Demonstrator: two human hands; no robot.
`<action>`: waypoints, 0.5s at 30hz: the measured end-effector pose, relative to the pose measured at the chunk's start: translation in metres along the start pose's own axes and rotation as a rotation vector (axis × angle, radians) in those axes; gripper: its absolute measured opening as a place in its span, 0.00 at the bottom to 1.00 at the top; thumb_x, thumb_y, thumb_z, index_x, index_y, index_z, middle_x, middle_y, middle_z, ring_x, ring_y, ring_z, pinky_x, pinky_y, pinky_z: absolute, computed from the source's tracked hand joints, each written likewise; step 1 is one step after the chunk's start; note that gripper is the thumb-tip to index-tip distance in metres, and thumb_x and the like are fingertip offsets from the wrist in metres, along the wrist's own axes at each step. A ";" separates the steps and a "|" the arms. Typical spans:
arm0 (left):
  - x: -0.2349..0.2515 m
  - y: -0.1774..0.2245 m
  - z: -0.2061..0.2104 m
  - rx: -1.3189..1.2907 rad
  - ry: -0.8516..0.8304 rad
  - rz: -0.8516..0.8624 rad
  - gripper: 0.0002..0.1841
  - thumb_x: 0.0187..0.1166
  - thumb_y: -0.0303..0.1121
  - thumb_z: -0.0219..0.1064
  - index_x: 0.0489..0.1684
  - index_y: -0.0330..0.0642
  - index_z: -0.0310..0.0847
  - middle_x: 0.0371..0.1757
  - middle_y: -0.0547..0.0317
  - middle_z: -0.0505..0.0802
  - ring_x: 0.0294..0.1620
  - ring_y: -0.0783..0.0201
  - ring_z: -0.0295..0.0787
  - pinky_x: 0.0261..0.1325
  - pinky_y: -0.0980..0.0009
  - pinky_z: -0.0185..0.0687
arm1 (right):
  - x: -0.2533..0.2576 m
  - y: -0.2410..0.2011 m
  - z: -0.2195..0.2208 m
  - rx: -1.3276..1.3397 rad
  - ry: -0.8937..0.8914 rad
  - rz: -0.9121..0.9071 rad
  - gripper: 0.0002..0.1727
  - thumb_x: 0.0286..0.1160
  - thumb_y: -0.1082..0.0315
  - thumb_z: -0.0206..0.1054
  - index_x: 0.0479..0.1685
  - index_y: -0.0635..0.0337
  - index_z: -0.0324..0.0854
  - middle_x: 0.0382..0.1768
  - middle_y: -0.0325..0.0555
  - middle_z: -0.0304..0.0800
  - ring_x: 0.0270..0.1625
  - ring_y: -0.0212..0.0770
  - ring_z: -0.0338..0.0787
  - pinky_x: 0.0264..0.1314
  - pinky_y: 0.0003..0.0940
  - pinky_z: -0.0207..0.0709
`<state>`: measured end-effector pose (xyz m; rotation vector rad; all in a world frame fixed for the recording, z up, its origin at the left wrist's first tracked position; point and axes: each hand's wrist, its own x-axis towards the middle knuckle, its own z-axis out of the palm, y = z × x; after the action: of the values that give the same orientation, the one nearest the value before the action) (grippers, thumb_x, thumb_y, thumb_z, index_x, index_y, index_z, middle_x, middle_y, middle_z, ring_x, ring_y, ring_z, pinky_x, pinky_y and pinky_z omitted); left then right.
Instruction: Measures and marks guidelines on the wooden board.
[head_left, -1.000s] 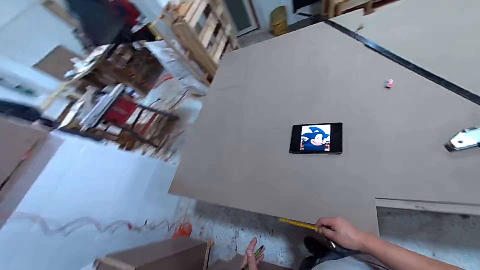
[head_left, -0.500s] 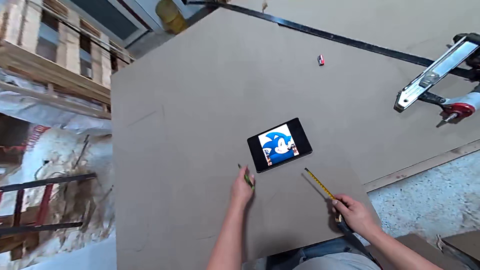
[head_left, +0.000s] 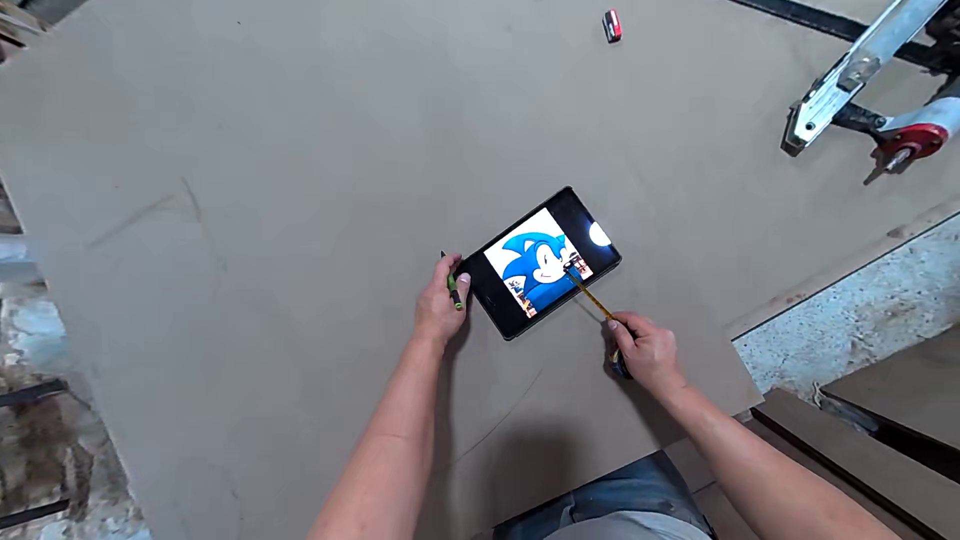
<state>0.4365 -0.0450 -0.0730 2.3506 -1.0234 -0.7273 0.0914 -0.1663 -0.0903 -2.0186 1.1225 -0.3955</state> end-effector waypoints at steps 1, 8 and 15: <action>-0.006 -0.004 -0.001 0.008 0.001 0.025 0.25 0.93 0.44 0.51 0.87 0.48 0.65 0.79 0.52 0.84 0.78 0.51 0.82 0.78 0.40 0.75 | 0.003 -0.001 0.002 -0.038 0.002 -0.019 0.14 0.88 0.59 0.60 0.56 0.51 0.91 0.49 0.41 0.96 0.49 0.36 0.94 0.54 0.40 0.89; -0.046 -0.082 0.042 0.276 0.309 0.165 0.30 0.93 0.47 0.46 0.93 0.48 0.58 0.91 0.54 0.69 0.92 0.53 0.62 0.95 0.47 0.47 | 0.025 -0.008 0.019 -0.151 0.098 0.010 0.15 0.88 0.55 0.61 0.55 0.46 0.93 0.49 0.38 0.97 0.48 0.39 0.96 0.48 0.46 0.90; -0.044 -0.088 0.047 0.300 0.319 0.184 0.31 0.92 0.48 0.45 0.94 0.48 0.55 0.92 0.56 0.68 0.94 0.55 0.57 0.96 0.49 0.44 | 0.040 -0.015 0.026 -0.179 0.073 0.026 0.17 0.89 0.57 0.58 0.62 0.46 0.92 0.53 0.41 0.98 0.51 0.42 0.97 0.51 0.48 0.89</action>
<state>0.4267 0.0322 -0.1486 2.4685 -1.2484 -0.1272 0.1377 -0.1821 -0.0996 -2.1575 1.2666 -0.3694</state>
